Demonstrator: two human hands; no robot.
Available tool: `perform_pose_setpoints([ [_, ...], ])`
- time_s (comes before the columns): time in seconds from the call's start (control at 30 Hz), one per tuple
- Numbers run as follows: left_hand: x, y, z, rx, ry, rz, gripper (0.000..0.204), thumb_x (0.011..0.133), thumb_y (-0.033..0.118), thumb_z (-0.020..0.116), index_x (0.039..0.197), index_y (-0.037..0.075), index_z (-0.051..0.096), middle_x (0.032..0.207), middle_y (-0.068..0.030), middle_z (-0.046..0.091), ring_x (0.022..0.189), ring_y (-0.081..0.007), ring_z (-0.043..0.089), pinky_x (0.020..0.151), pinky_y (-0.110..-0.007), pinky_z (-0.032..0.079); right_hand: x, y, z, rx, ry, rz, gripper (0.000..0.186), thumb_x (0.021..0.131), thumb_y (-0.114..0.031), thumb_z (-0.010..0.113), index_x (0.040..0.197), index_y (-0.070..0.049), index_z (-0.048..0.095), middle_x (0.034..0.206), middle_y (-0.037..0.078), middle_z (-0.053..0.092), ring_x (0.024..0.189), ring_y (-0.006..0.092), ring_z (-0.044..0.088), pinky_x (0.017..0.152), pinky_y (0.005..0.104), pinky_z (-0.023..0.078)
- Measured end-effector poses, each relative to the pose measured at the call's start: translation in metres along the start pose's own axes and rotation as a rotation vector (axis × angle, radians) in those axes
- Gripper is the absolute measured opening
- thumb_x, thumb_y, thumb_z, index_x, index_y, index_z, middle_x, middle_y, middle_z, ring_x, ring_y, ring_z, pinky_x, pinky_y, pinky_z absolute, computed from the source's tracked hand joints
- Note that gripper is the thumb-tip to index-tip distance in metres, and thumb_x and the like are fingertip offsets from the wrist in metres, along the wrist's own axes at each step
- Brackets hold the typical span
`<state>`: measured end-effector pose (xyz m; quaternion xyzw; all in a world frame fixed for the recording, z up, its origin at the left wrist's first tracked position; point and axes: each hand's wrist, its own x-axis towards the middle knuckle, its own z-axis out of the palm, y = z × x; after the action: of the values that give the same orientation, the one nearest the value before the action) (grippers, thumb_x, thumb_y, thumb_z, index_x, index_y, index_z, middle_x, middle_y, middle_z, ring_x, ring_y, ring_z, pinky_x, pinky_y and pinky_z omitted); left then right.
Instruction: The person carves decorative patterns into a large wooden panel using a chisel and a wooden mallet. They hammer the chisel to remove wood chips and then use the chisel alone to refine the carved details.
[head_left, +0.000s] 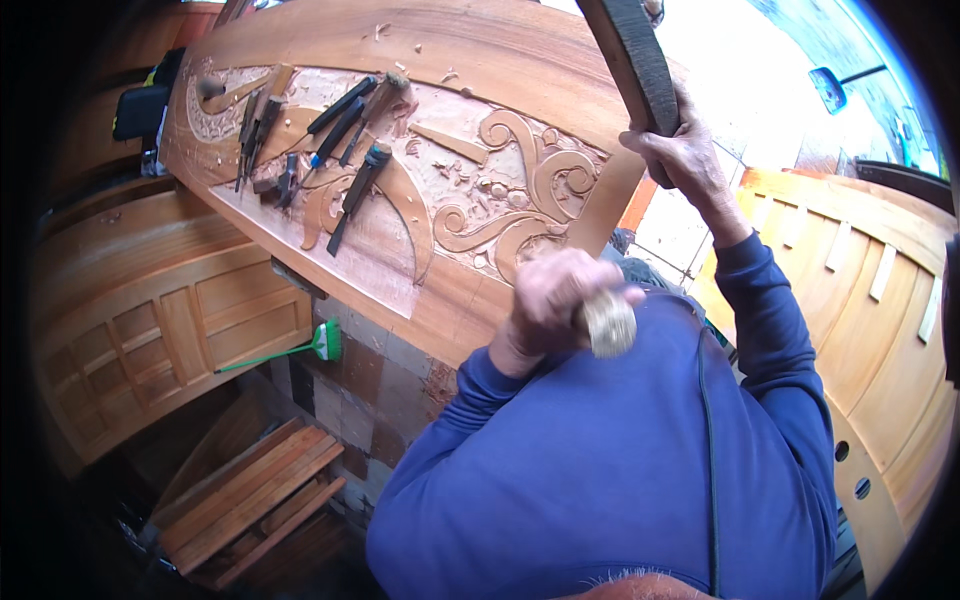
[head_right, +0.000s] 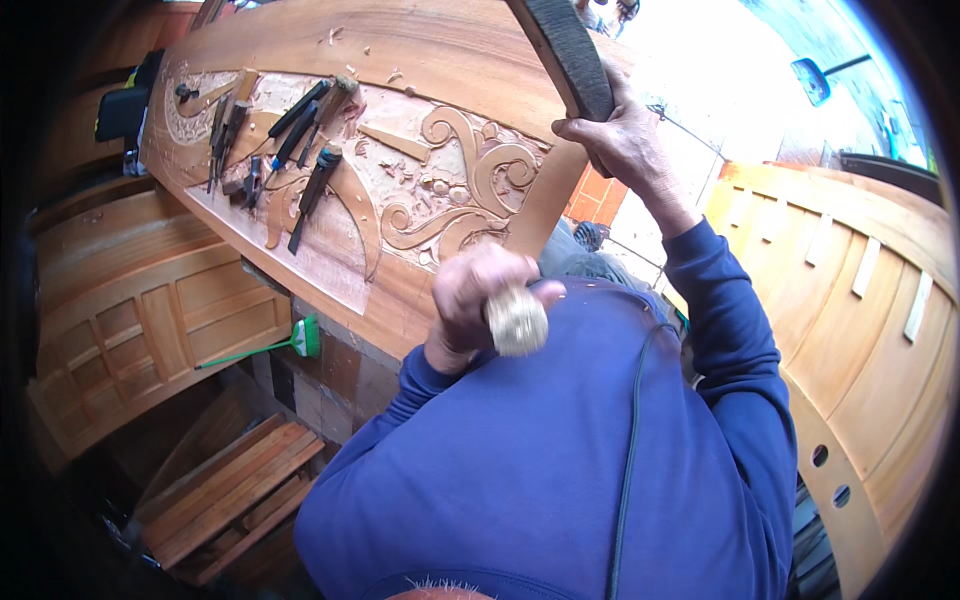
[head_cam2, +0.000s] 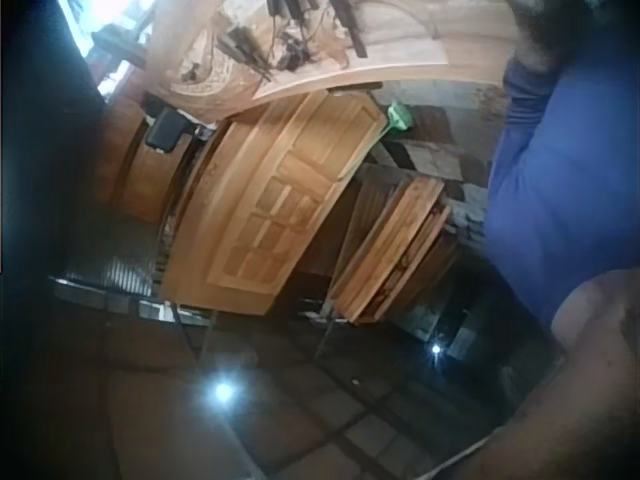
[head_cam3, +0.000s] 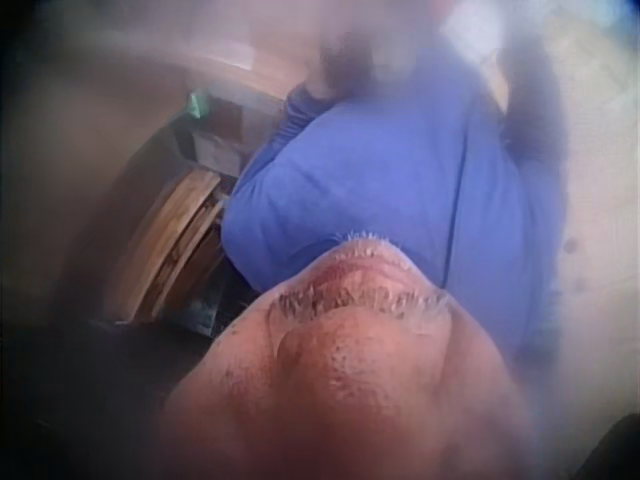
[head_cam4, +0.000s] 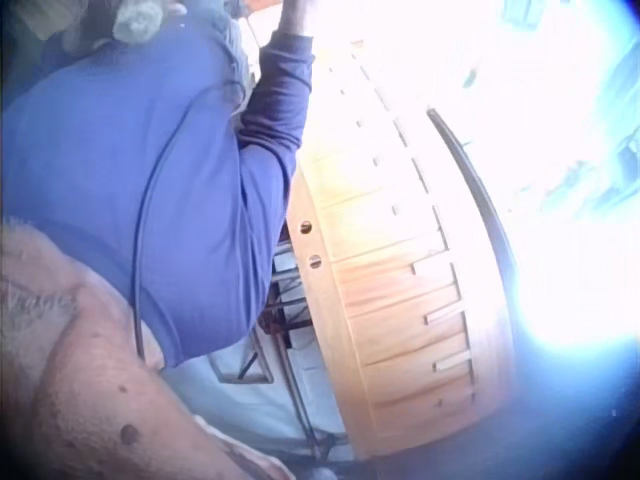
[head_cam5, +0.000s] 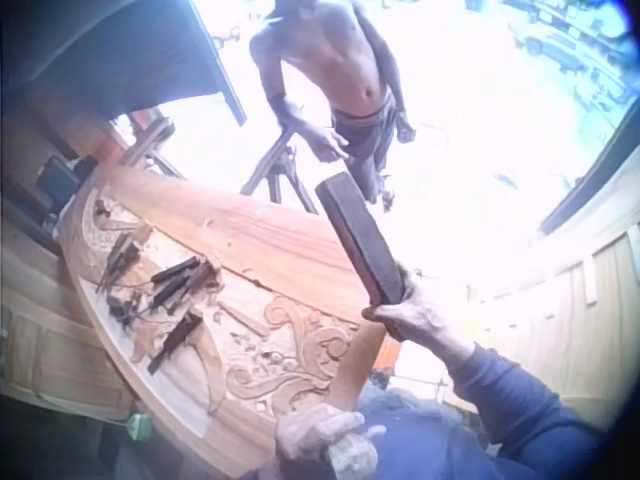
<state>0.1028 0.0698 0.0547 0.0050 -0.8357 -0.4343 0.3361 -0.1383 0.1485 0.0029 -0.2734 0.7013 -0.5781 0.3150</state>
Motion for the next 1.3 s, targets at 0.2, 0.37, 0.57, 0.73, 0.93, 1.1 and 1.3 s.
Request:
perform_pose_setpoints([
  [0.2,0.001,-0.022,-0.051,0.342,-0.056,-0.733,0.069,0.081,0.039,0.089,0.13,0.011,0.05,0.096,-0.0145,0.073,0.079,-0.0289,0.074,0.07,-0.041,0.058,0.012,0.009,0.028,0.259,0.063,-0.03,0.083,0.079,-0.011,0.085,0.15,-0.004,0.044,0.108,0.007,0.064,0.092,0.0131,0.066,0.081,0.028,0.057],
  [0.37,-0.032,-0.06,-0.089,0.599,0.073,-0.924,0.066,0.086,0.046,0.083,0.13,0.008,0.05,0.107,-0.0225,0.07,0.098,-0.0386,0.071,0.081,-0.049,0.055,0.019,0.011,0.024,0.331,0.079,0.04,0.077,0.08,-0.006,0.081,0.146,-0.001,0.042,0.101,0.008,0.066,0.086,0.0153,0.069,0.073,0.0306,0.059],
  [0.57,-0.022,-0.1,-0.139,0.819,0.135,-0.733,0.049,0.09,0.035,0.078,0.122,0.002,0.059,0.108,-0.0219,0.066,0.104,-0.0424,0.064,0.087,-0.048,0.051,0.024,0.007,0.018,0.396,0.06,0.061,0.062,0.083,-0.004,0.077,0.136,0.001,0.045,0.089,0.011,0.067,0.072,0.0181,0.069,0.067,0.0321,0.059],
  [0.73,0.007,-0.152,-0.206,0.939,0.235,-0.432,0.048,0.088,0.026,0.08,0.128,0.007,0.063,0.111,-0.0202,0.066,0.104,-0.0405,0.064,0.088,-0.047,0.052,0.027,0.01,0.017,0.373,0.029,0.148,0.053,0.082,-0.005,0.077,0.126,-0.001,0.049,0.092,0.011,0.066,0.071,0.0192,0.069,0.065,0.0329,0.059],
  [0.93,0.004,-0.208,-0.21,1.038,0.208,-0.413,0.055,0.085,0.028,0.083,0.135,0.016,0.063,0.12,-0.0155,0.066,0.114,-0.0348,0.063,0.098,-0.044,0.052,0.023,0.004,0.023,0.337,0.035,0.12,0.047,0.085,-0.006,0.074,0.124,-0.001,0.049,0.084,0.011,0.068,0.07,0.0191,0.069,0.066,0.0319,0.058],
  [1.1,-0.006,-0.191,-0.172,1.114,0.439,-0.299,0.046,0.089,0.027,0.078,0.128,0.01,0.061,0.11,-0.015,0.06,0.109,-0.0356,0.056,0.098,-0.046,0.047,0.021,0.002,0.023,0.333,0.056,0.099,0.048,0.085,-0.007,0.074,0.125,0.0,0.048,0.083,0.011,0.068,0.07,0.0194,0.069,0.066,0.0319,0.057],
  [1.3,-0.044,-0.181,-0.156,1.186,0.192,-0.413,0.049,0.096,0.032,0.07,0.135,0.006,0.058,0.123,-0.0167,0.063,0.116,-0.0367,0.056,0.101,-0.048,0.045,0.027,0.02,0.013,0.362,0.008,0.086,0.044,0.085,-0.011,0.078,0.121,0.003,0.056,0.084,0.01,0.069,0.069,0.018,0.07,0.065,0.0298,0.057],
])
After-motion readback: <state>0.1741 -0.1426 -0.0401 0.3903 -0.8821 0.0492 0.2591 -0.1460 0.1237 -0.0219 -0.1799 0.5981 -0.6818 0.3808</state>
